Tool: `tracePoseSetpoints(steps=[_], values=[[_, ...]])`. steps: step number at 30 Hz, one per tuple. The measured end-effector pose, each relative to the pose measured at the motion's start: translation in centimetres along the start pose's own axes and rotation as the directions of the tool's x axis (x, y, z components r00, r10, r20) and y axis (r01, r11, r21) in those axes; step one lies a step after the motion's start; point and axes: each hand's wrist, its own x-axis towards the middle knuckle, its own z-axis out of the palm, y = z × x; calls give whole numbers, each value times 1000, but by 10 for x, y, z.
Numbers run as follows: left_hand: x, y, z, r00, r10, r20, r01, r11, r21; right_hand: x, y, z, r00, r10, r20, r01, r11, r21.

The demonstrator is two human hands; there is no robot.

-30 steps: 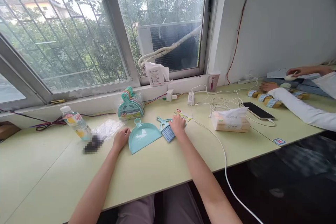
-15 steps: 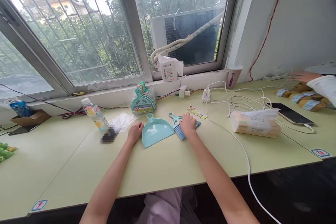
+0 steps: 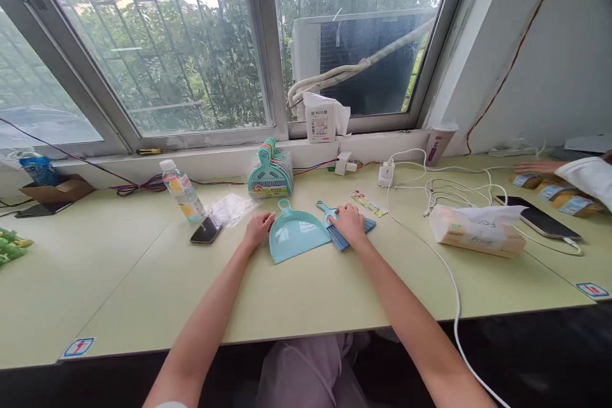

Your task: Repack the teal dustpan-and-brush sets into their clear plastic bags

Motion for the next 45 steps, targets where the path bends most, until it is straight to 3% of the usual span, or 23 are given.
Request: tracePoseSetpoints(steps=[4,9,13,20,25,28,34,41,43,45], values=[[-2,2,3,999,22,45,-22,1000,-7,-5,-10,6,998,-63,24,63,998,-11],[-4,1,5,988,83,129,-72,994,-86,-6,-9,7,997,-44,64,41,998,44],[-5,1,4,992,94,79,-87,992,-87,-4,-3,4,1000,-2,22,1,999,40],[-5,0,4,996,82,30,-79,993,-84,2,5,-1,980,97,-174,-73,987,142],[-5,0,9,997,71,18,-69,994,-87,3,9,-7,886,120,-448,-21,975,221],[-6,2,9,998,33,45,-27,991,-132,6,14,-13,845,153,-512,11,953,304],[-12,12,9,997,37,66,-31,996,-80,8,11,-12,876,147,-459,86,889,449],[-24,43,25,978,175,109,-177,984,9,-9,-20,7,926,-110,-362,221,933,283],[-26,48,24,980,193,56,-193,981,3,-14,-27,12,933,-184,-309,263,935,237],[-25,48,18,986,150,-69,-150,989,9,-18,-32,16,934,-253,-251,306,930,202]])
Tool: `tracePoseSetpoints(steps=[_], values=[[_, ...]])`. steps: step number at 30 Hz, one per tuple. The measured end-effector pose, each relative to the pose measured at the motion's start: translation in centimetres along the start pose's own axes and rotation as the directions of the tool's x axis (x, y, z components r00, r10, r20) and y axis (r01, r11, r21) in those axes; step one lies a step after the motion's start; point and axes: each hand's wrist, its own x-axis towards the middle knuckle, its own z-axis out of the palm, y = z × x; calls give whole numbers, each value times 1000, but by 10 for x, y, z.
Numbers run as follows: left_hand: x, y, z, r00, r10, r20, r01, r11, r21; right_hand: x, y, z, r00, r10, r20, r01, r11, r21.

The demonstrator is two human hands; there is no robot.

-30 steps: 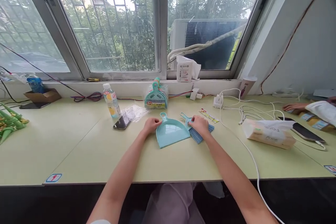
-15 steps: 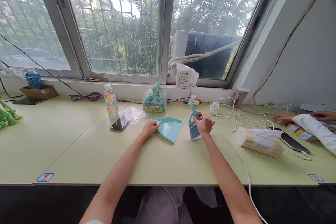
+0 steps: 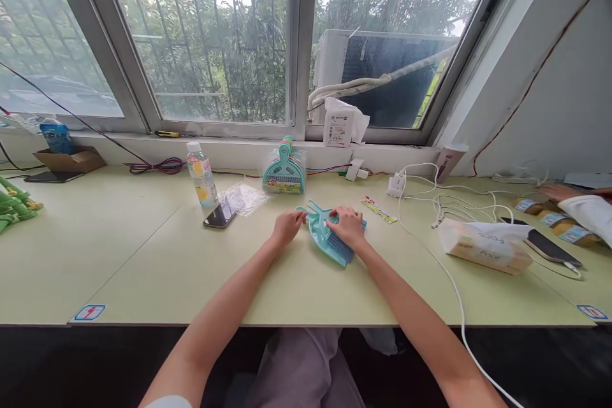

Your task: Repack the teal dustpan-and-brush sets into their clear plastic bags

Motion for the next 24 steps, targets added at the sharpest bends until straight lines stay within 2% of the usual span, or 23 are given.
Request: tracePoseSetpoints(steps=[2,5,7,10,14,21,24], values=[[3,-7,-7,989,-51,-142,53,998,14,-3,-3,3,997,-38,62,39,999,-12],[8,-24,-9,971,70,-230,-71,997,4,-4,-4,5,993,-57,100,59,998,-24],[11,-33,-3,973,152,-172,-161,986,-37,-4,-3,4,992,-67,106,71,997,-35],[12,-40,10,975,216,-55,-221,968,-116,-4,-2,3,987,-95,126,102,994,-46],[11,-38,18,959,282,-18,-282,953,-113,-6,-5,1,982,-125,142,134,989,-58],[9,-25,5,946,323,-14,-318,938,141,-5,-7,-4,975,-137,173,142,990,-15],[8,-20,4,917,399,0,-386,886,256,-3,-5,-7,974,-120,194,121,993,6]])
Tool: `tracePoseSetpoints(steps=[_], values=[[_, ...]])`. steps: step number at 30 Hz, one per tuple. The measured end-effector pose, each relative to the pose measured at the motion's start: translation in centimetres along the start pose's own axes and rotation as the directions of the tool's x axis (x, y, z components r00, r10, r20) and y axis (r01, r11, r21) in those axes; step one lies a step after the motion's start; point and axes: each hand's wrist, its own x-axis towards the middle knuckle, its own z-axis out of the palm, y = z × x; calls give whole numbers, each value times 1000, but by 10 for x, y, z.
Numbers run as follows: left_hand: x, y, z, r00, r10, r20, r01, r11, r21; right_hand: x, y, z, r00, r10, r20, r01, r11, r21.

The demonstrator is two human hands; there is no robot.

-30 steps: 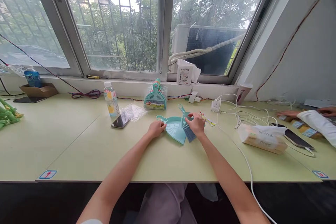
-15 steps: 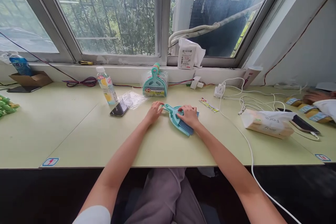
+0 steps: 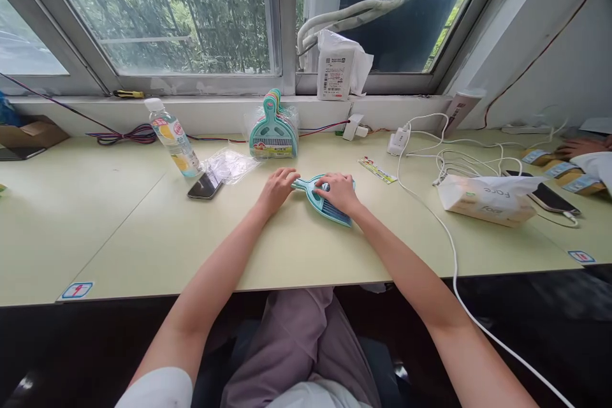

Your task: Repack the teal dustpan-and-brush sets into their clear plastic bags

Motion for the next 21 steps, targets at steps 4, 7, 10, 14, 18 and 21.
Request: tracePoseSetpoints(steps=[4,7,10,14,18,21], values=[[0,4,1,993,96,62,-99,994,48,1,2,-3,1000,1,9,-1,1000,17],[2,6,0,991,90,98,-98,992,81,1,1,-5,1000,-1,9,1,999,47],[4,10,-1,989,70,131,-85,991,107,1,1,-6,1000,11,15,-12,997,76],[5,14,-3,989,53,137,-65,994,91,1,0,-7,999,32,22,-35,994,108],[2,15,1,992,33,124,-41,997,62,2,1,-7,999,37,17,-39,990,132],[-1,14,5,992,8,123,-17,997,74,3,2,-7,999,46,20,-49,982,183]])
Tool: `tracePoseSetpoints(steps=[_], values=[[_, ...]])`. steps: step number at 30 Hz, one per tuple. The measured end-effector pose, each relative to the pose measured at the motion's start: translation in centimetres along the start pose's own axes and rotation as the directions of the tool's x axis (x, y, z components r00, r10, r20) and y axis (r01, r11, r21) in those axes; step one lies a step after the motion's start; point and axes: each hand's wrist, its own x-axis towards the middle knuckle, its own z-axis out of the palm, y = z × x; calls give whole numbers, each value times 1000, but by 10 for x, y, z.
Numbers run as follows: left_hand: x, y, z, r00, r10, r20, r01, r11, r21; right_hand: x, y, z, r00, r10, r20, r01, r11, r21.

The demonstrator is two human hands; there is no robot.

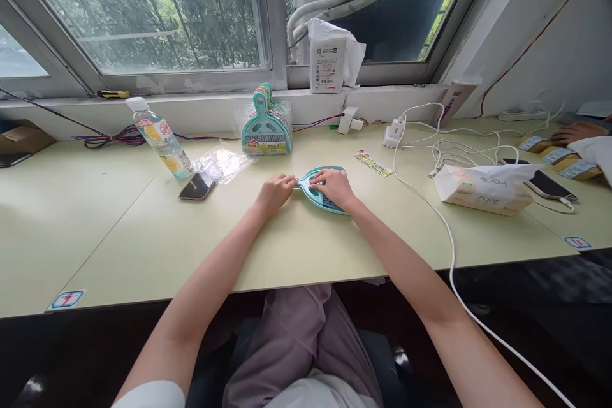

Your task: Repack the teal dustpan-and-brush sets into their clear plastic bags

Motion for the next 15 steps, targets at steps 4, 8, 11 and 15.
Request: tracePoseSetpoints(steps=[4,8,11,15], values=[[0,2,1,1000,-13,21,13,1000,10,2,2,0,1000,1,13,-2,998,58],[1,5,-1,999,-40,10,41,998,-44,4,5,2,1000,-22,13,21,999,32],[1,6,-1,998,-63,28,63,998,-20,4,8,4,1000,-25,19,24,999,22],[0,5,1,997,-56,45,55,998,31,3,6,6,999,-16,37,17,999,-32]])
